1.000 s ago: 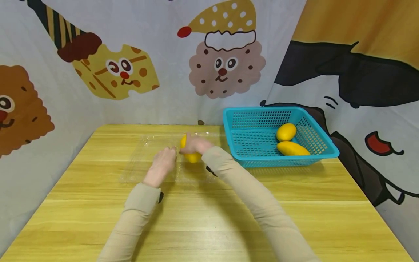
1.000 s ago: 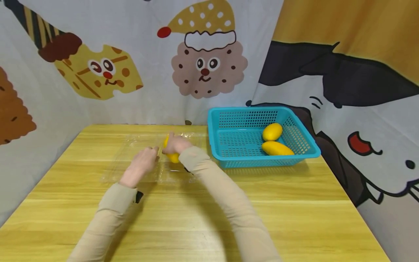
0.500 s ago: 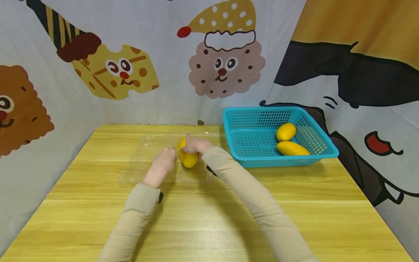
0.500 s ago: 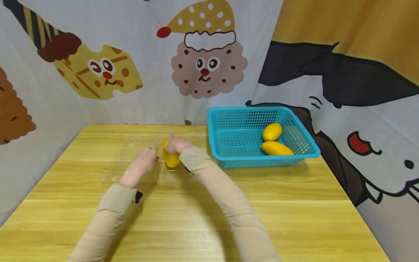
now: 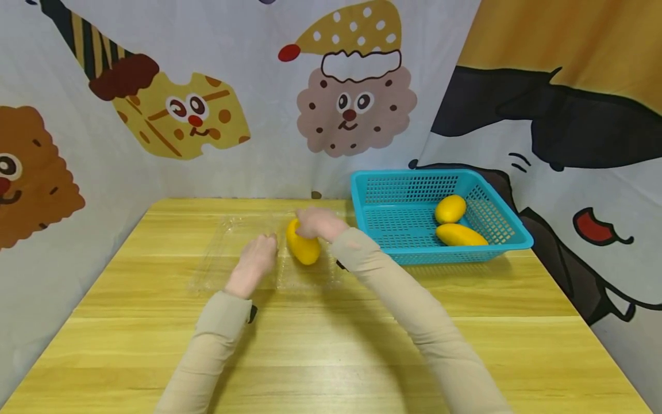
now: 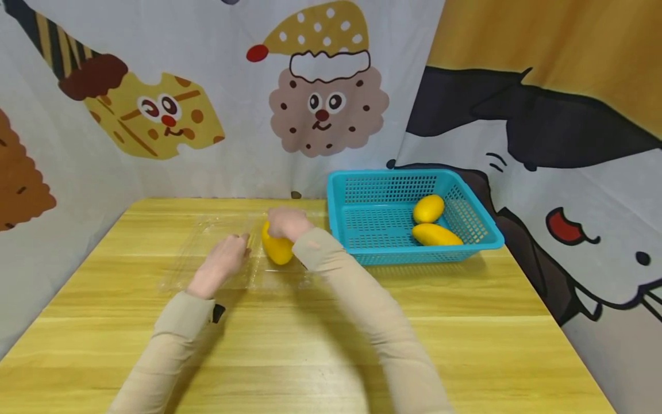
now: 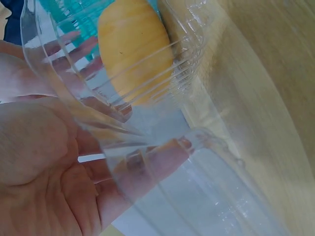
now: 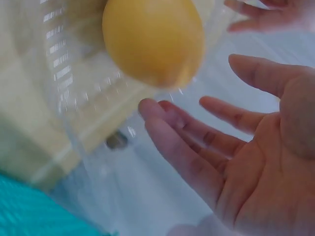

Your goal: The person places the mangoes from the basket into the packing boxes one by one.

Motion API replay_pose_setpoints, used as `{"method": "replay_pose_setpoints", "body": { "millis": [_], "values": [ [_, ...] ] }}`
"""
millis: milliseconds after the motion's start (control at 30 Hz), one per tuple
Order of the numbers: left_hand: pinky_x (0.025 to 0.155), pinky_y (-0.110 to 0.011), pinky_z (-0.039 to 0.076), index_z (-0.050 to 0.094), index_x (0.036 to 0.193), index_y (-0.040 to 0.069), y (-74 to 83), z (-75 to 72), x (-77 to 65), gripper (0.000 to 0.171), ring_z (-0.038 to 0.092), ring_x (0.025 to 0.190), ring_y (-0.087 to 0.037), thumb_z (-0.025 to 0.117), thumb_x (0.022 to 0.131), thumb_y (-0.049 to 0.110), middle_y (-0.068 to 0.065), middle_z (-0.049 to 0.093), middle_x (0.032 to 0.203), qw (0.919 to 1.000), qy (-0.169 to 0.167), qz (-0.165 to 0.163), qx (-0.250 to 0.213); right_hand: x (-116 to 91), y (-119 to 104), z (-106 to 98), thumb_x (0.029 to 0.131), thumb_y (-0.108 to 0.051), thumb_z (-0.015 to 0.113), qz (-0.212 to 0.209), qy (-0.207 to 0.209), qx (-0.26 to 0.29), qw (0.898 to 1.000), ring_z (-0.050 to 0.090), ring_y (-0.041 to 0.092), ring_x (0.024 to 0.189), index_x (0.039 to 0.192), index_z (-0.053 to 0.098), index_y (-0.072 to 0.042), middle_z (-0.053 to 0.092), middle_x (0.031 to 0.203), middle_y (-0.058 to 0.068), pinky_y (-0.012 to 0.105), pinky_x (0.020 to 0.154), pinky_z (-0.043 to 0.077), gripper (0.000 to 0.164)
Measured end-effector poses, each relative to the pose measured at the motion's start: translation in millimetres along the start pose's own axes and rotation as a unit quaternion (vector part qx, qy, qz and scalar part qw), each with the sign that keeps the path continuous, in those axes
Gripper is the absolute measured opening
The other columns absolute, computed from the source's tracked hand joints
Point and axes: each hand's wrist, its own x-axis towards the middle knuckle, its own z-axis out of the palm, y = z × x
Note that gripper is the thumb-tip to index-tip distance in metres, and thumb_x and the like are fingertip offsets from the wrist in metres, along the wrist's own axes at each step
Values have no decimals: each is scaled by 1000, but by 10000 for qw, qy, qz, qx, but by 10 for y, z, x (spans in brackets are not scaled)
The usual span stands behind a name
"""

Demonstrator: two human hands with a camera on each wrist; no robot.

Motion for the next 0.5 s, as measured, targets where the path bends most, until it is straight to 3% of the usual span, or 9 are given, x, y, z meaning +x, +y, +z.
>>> {"method": "replay_pose_setpoints", "body": {
  "millis": [233, 500],
  "values": [
    [41, -21, 37, 52, 123, -13, -2, -4, -11, 34, 44, 53, -17, 46, 91, -7, -18, 56, 72, 9999, -102, -57, -92, -209, 244, -270, 96, -35, 51, -281, 384, -228, 9986, 44, 30, 132, 146, 37, -16, 45, 146, 10, 48, 106, 43, 55],
    [40, -19, 34, 50, 126, -13, 1, -1, -13, 35, 42, 51, -16, 44, 92, -6, -17, 55, 71, 9999, -100, -50, -127, -363, 786, -509, 97, -33, 50, 83, 672, -212, 9975, 50, 30, 125, 143, 39, -15, 47, 143, 10, 46, 99, 48, 51]
  ]
}}
